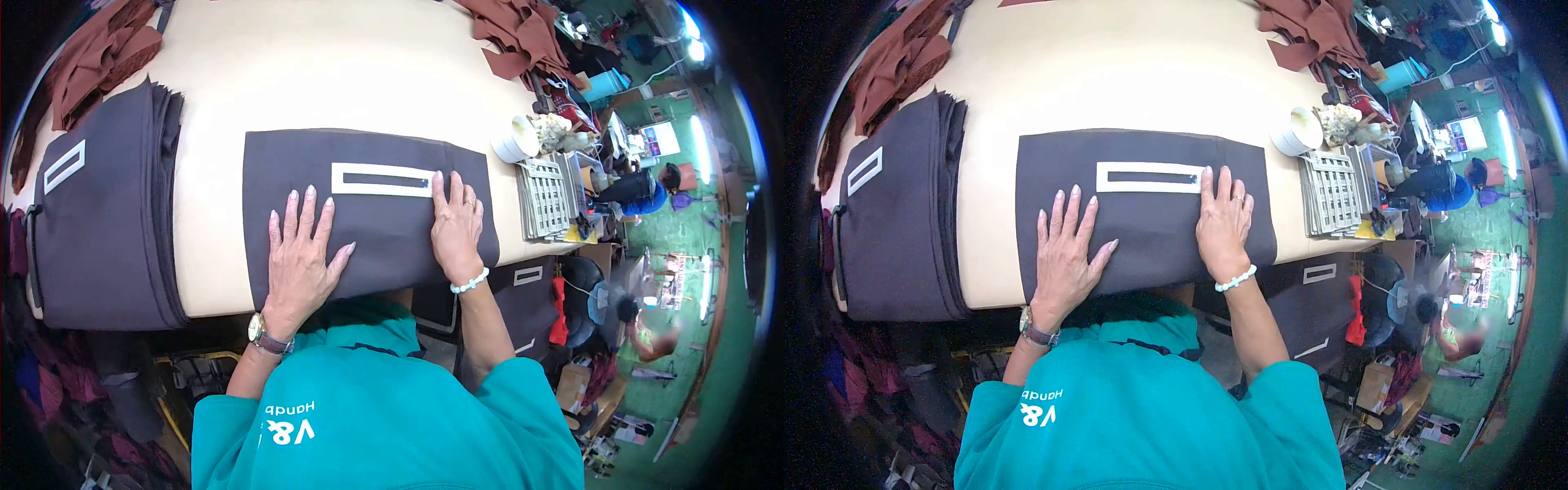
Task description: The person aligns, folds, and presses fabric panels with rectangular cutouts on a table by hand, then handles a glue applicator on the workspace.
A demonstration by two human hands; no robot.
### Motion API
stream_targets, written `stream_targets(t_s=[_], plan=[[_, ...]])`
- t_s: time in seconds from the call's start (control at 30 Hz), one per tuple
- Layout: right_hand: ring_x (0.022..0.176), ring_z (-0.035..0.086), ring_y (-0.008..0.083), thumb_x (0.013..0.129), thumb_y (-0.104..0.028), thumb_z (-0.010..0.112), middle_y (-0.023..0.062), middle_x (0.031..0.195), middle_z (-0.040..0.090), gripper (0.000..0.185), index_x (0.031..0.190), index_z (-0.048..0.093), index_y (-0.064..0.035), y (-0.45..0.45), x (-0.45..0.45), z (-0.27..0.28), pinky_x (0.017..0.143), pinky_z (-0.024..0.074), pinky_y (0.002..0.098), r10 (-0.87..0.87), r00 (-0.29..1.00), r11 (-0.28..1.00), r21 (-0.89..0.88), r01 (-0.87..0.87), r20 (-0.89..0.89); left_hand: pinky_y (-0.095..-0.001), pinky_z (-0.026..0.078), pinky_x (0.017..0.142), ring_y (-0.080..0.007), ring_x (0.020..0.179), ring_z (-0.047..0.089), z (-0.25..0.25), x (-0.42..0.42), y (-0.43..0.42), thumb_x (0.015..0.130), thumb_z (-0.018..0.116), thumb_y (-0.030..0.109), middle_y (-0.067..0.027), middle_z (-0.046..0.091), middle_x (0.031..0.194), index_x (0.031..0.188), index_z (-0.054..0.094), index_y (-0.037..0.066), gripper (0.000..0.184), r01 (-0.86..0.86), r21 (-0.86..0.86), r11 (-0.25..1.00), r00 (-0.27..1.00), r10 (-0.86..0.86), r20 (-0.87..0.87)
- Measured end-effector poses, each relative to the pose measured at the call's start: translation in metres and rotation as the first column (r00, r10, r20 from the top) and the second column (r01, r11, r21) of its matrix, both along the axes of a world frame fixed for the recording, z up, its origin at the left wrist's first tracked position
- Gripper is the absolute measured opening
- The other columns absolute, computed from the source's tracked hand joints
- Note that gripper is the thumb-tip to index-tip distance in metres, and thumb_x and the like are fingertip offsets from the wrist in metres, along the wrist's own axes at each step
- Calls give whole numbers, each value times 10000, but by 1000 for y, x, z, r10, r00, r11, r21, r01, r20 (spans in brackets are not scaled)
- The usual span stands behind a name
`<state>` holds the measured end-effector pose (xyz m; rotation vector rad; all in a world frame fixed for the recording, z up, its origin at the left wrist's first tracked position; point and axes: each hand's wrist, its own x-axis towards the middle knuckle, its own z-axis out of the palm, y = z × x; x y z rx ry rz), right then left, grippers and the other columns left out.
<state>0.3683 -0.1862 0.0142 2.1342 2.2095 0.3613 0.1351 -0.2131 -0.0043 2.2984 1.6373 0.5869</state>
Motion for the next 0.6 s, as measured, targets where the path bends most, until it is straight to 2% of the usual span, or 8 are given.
stream_targets(t_s=[0.13, 0.17, 0.27, 0.3, 0.4, 0.43, 0.47, 0.6], plan=[[1155, 415, 352, 826, -108, 470, 180, 1310, 401, 454, 1259, 446, 25, -16, -11, -6, 958, 330, 452, 37, 991, 999, 26, -41, 130, -531, 167, 1066, -342, 1339, 206, 1, 0, 0, 833, 579, 390, -162, 269, 1436, 1343, 394, 83, 623, 1, -2, 1000, 1000, -1, 2], [1159, 412, 352, 828, -116, 475, 175, 1333, 385, 453, 1257, 448, 27, -17, -16, -1, 964, 321, 459, 37, 991, 999, -22, -34, 132, -533, 168, 1065, -343, 1339, 206, 0, 0, 0, 833, 578, 390, -162, 269, 1436, 1343, 394, 83, 623, 3, -2, 1000, 1000, -3, 0], [1160, 412, 352, 828, -115, 477, 173, 1354, 366, 453, 1257, 449, 28, -15, -9, 3, 964, 315, 471, 52, 992, 999, -12, -51, 111, -536, 170, 1064, -344, 1337, 210, -2, 0, -1, 831, 581, 387, -162, 269, 1436, 1345, 391, 82, 627, 9, 13, 1000, 1000, -9, 6], [1193, 385, 363, 836, -127, 480, 172, 1378, 334, 479, 1290, 419, 14, -11, -6, 3, 985, 294, 498, 3, 989, 997, -76, 8, 148, -537, 170, 1063, -344, 1336, 213, -1, -1, 0, 830, 582, 386, -163, 269, 1436, 1345, 390, 81, 628, 12, 6, 1000, 1000, -12, 8], [1233, 345, 374, 842, -140, 488, 169, 1402, 286, 532, 1341, 354, -13, 2, 0, -1, 1016, 264, 514, -16, 979, 998, -57, 28, 204, -536, 171, 1063, -341, 1335, 220, 1, -1, 1, 828, 586, 380, -165, 269, 1436, 1350, 379, 75, 639, 20, 3, 1000, 1000, -20, 15], [1261, 315, 381, 847, -148, 497, 157, 1428, 233, 585, 1386, 287, -59, 6, 1, 3, 1038, 238, 523, -42, 976, 988, -133, 72, 216, -534, 170, 1064, -340, 1335, 221, 0, -1, 0, 828, 586, 376, -165, 269, 1436, 1356, 368, 72, 647, 21, 13, 1000, 1000, -21, 15], [1261, 315, 380, 847, -149, 501, 152, 1432, 226, 594, 1392, 278, -73, 6, 2, 3, 1037, 239, 522, -26, 967, 988, -141, 63, 253, -531, 169, 1066, -339, 1335, 222, -1, -2, 0, 828, 587, 372, -165, 270, 1436, 1361, 357, 69, 655, 20, 23, 1000, 1000, -21, 14], [1261, 320, 374, 839, -151, 520, 137, 1441, 215, 632, 1410, 251, -124, 5, 2, 7, 1035, 241, 521, 22, 934, 986, -164, 39, 356, -515, 164, 1071, -338, 1333, 234, 2, -4, 0, 833, 595, 318, -170, 280, 1431, 1384, 294, 43, 685, -15, -18, 1000, 981, 18, 194]])
